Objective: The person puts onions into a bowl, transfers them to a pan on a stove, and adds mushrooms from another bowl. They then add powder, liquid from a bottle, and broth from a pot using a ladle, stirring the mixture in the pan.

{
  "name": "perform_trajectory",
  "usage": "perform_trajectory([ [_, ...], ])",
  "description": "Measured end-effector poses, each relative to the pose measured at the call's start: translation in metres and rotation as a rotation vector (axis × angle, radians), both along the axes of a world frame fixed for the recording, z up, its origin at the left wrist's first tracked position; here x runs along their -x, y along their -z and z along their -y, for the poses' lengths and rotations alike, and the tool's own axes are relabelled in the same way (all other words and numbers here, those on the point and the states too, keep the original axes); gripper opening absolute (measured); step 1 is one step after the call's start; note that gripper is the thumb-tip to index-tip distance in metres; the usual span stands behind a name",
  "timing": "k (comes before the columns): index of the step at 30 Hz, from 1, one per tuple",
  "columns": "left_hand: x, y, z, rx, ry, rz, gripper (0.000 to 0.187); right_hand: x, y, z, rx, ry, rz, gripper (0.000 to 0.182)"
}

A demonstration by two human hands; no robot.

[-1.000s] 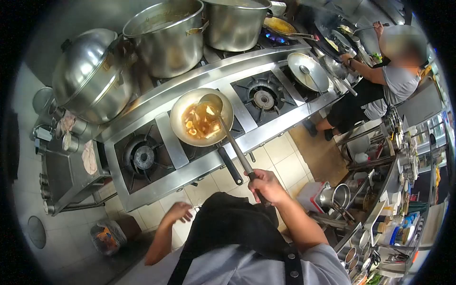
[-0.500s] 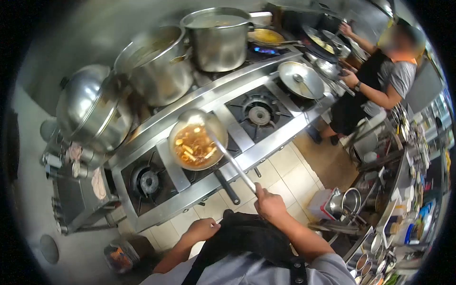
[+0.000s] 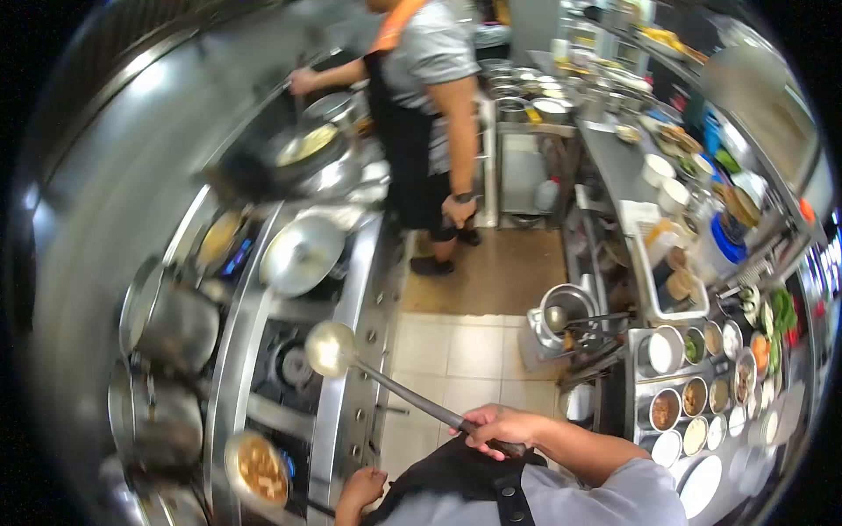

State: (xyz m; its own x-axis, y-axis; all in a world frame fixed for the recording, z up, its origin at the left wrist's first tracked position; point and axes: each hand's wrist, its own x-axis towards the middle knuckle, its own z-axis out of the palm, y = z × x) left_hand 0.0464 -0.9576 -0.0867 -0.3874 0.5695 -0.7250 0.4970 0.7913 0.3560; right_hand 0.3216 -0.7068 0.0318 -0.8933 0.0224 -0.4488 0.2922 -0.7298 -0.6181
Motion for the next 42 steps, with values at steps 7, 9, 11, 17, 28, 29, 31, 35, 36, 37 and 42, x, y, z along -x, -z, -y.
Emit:
perform_trajectory([
  [7,-0.001,-0.007,-0.174,-0.169,0.217,-0.117,0.037,-0.093,0.071,-0.077,-0.109,0.51,0.311,0.029],
  [9,-0.004,-0.016,-0.227,-0.118,0.182,-0.046,0.039,-0.1,0.074,-0.109,-0.072,0.717,0.332,0.042],
  [11,-0.005,-0.026,-0.272,-0.299,0.301,-0.05,0.03,-0.105,0.072,-0.14,-0.021,0.839,0.287,0.038],
  [17,0.001,-0.029,-0.414,-0.442,0.165,0.425,0.031,-0.09,0.03,-0.271,-0.05,1.111,0.037,0.032],
  [28,0.045,-0.073,-0.608,-0.428,0.401,0.658,0.029,-0.049,-0.063,-0.532,-0.296,1.229,-0.257,0.03],
  [29,0.047,-0.072,-0.62,-0.412,0.363,0.667,0.037,-0.045,-0.07,-0.555,-0.306,1.232,-0.256,0.029],
  [31,0.05,-0.074,-0.648,-0.403,0.323,0.676,0.046,-0.04,-0.071,-0.61,-0.321,1.224,-0.271,0.027],
  [35,0.051,-0.098,-0.685,-0.326,0.277,0.619,0.04,-0.019,-0.068,-0.729,-0.424,1.227,-0.174,0.023],
  [36,0.051,-0.101,-0.695,-0.365,0.265,0.636,0.035,-0.015,-0.061,-0.769,-0.491,1.211,-0.131,0.022],
  [37,0.05,-0.102,-0.708,-0.401,0.25,0.651,0.031,-0.01,-0.051,-0.812,-0.555,1.194,-0.09,0.021],
  [42,0.034,-0.081,-0.783,-0.437,0.13,0.612,0.033,0.025,-0.022,-1.003,-0.782,1.18,0.236,0.004],
])
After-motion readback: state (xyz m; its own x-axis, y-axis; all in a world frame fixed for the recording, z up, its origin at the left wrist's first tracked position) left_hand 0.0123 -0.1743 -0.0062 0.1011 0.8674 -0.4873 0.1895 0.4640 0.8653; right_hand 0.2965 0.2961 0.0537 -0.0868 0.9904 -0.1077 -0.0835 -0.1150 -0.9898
